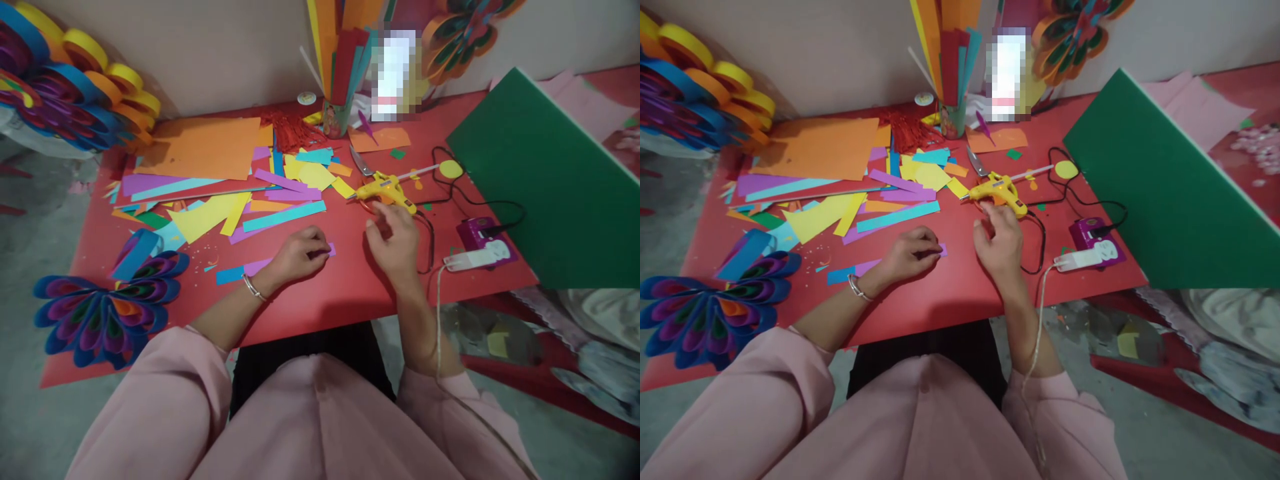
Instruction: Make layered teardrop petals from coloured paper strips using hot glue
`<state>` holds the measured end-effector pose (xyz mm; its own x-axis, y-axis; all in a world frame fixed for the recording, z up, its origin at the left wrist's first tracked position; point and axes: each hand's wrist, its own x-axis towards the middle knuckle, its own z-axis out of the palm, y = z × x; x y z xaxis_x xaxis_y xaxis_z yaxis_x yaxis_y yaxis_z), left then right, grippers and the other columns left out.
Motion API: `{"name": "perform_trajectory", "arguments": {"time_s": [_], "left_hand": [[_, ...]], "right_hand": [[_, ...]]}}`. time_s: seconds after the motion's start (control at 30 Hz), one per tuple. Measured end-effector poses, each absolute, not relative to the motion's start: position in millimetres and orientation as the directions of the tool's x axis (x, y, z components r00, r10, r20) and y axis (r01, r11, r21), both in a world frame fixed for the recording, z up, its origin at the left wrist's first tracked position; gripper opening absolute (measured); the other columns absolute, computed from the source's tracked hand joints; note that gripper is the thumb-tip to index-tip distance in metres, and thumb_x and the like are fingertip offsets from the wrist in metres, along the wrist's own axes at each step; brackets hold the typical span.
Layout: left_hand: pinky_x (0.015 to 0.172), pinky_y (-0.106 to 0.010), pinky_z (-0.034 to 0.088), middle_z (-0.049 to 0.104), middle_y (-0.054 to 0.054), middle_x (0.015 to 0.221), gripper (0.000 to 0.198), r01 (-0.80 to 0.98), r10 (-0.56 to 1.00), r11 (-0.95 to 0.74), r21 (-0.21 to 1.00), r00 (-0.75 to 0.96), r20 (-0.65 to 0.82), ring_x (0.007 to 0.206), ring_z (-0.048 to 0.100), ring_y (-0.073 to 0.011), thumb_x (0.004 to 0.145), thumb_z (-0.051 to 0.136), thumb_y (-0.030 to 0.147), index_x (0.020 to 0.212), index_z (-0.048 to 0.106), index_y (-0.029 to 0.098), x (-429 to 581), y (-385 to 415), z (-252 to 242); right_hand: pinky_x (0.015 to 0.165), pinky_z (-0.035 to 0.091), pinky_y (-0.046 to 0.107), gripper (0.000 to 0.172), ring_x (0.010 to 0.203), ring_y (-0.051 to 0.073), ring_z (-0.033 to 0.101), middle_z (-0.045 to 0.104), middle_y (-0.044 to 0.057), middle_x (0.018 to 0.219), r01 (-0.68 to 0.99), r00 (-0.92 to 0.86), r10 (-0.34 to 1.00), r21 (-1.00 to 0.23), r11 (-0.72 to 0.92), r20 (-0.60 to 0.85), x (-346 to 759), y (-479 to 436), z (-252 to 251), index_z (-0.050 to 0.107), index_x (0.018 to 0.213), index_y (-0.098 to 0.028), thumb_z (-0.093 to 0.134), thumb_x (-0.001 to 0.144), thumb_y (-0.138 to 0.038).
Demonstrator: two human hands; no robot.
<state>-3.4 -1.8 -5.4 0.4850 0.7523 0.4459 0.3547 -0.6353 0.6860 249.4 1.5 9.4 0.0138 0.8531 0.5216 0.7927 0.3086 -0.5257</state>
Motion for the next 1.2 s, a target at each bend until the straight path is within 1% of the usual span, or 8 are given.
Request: {"name": "perform_trajectory", "arguments": {"time_s": [0.07, 0.13, 0.3, 0.4, 0.57, 0.8, 0.97, 1.2], "left_hand": [[0.072, -0.029, 0.056, 0.072, -0.006, 0.096, 0.016, 0.36, 0.75, -0.637, 0.681, 0.491, 0.443, 0.08, 0.069, -0.0153, 0.092, 0.071, 0.016, 0.098, 0.085, 0.021, -3.5, -2.6, -5.3], [0.071, -0.029, 0.056, 0.071, -0.006, 0.094, 0.017, 0.368, 0.745, -0.646, 0.669, 0.493, 0.449, 0.079, 0.068, -0.0152, 0.093, 0.071, 0.016, 0.1, 0.085, 0.022, -3.4, -3.0, -5.0], [0.07, -0.028, 0.055, 0.07, -0.005, 0.093, 0.016, 0.375, 0.738, -0.659, 0.652, 0.489, 0.465, 0.078, 0.067, -0.0145, 0.095, 0.071, 0.017, 0.102, 0.085, 0.021, -3.0, -3.3, -4.3], [0.071, -0.029, 0.056, 0.07, -0.005, 0.094, 0.016, 0.386, 0.752, -0.641, 0.664, 0.488, 0.443, 0.079, 0.068, -0.0149, 0.095, 0.072, 0.019, 0.103, 0.085, 0.022, -2.8, -3.9, -4.8], [0.069, -0.028, 0.054, 0.07, -0.005, 0.094, 0.016, 0.4, 0.765, -0.625, 0.67, 0.487, 0.422, 0.077, 0.066, -0.0142, 0.096, 0.071, 0.021, 0.105, 0.085, 0.022, -3.0, -4.7, -3.7], [0.065, -0.026, 0.051, 0.069, -0.005, 0.094, 0.018, 0.387, 0.751, -0.642, 0.662, 0.492, 0.44, 0.071, 0.062, -0.0123, 0.097, 0.069, 0.019, 0.107, 0.084, 0.02, -2.3, -4.6, -0.8], [0.067, -0.027, 0.053, 0.069, -0.004, 0.094, 0.018, 0.399, 0.749, -0.648, 0.649, 0.488, 0.448, 0.074, 0.064, -0.0132, 0.096, 0.069, 0.017, 0.106, 0.084, 0.02, -1.7, -4.1, -2.7], [0.067, -0.027, 0.054, 0.07, -0.004, 0.095, 0.019, 0.385, 0.733, -0.671, 0.634, 0.475, 0.487, 0.072, 0.064, -0.0127, 0.095, 0.069, 0.014, 0.106, 0.083, 0.02, -1.0, -4.6, -2.9]], "right_hand": [[0.084, 0.059, 0.039, 0.035, 0.094, 0.024, 0.072, 0.076, 0.011, 0.108, 0.696, 0.006, 0.874, -0.629, 0.346, 0.486, 235.6, -18.4, 10.0, 0.077, 0.131, -0.023, 0.057, 0.102, -0.026], [0.085, 0.06, 0.038, 0.033, 0.092, 0.022, 0.072, 0.078, 0.008, 0.104, 0.657, -0.038, 0.875, -0.648, 0.386, 0.482, 224.9, -33.5, 7.9, 0.081, 0.123, -0.025, 0.055, 0.102, -0.022], [0.076, 0.053, 0.036, 0.029, 0.08, 0.021, 0.063, 0.073, 0.005, 0.081, 0.76, -0.192, 0.808, -0.437, 0.482, 0.557, 218.2, -51.2, 2.0, 0.088, 0.103, -0.025, 0.061, 0.096, -0.017], [0.067, 0.043, 0.034, 0.031, 0.075, 0.02, 0.056, 0.069, 0.005, 0.076, 0.796, -0.277, 0.798, -0.337, 0.502, 0.535, 219.0, -54.7, 0.7, 0.089, 0.105, -0.024, 0.063, 0.093, -0.015], [0.063, 0.032, 0.035, 0.033, 0.075, 0.021, 0.052, 0.066, 0.005, 0.073, 0.826, -0.341, 0.822, -0.273, 0.494, 0.456, 215.8, -54.7, 0.1, 0.089, 0.11, -0.024, 0.061, 0.093, -0.018], [0.063, 0.032, 0.036, 0.033, 0.077, 0.021, 0.054, 0.067, 0.006, 0.074, 0.813, -0.369, 0.819, -0.275, 0.514, 0.438, 215.3, -53.6, 0.7, 0.089, 0.112, -0.021, 0.061, 0.095, -0.018], [0.063, 0.033, 0.035, 0.034, 0.078, 0.022, 0.057, 0.069, 0.006, 0.075, 0.841, -0.367, 0.836, -0.238, 0.485, 0.408, 214.5, -53.5, 2.3, 0.089, 0.111, -0.024, 0.059, 0.095, -0.018], [0.063, 0.034, 0.036, 0.038, 0.078, 0.022, 0.056, 0.071, 0.007, 0.077, 0.825, -0.407, 0.822, -0.226, 0.518, 0.399, 214.7, -53.8, 0.4, 0.087, 0.123, -0.019, 0.059, 0.097, -0.019]]}}
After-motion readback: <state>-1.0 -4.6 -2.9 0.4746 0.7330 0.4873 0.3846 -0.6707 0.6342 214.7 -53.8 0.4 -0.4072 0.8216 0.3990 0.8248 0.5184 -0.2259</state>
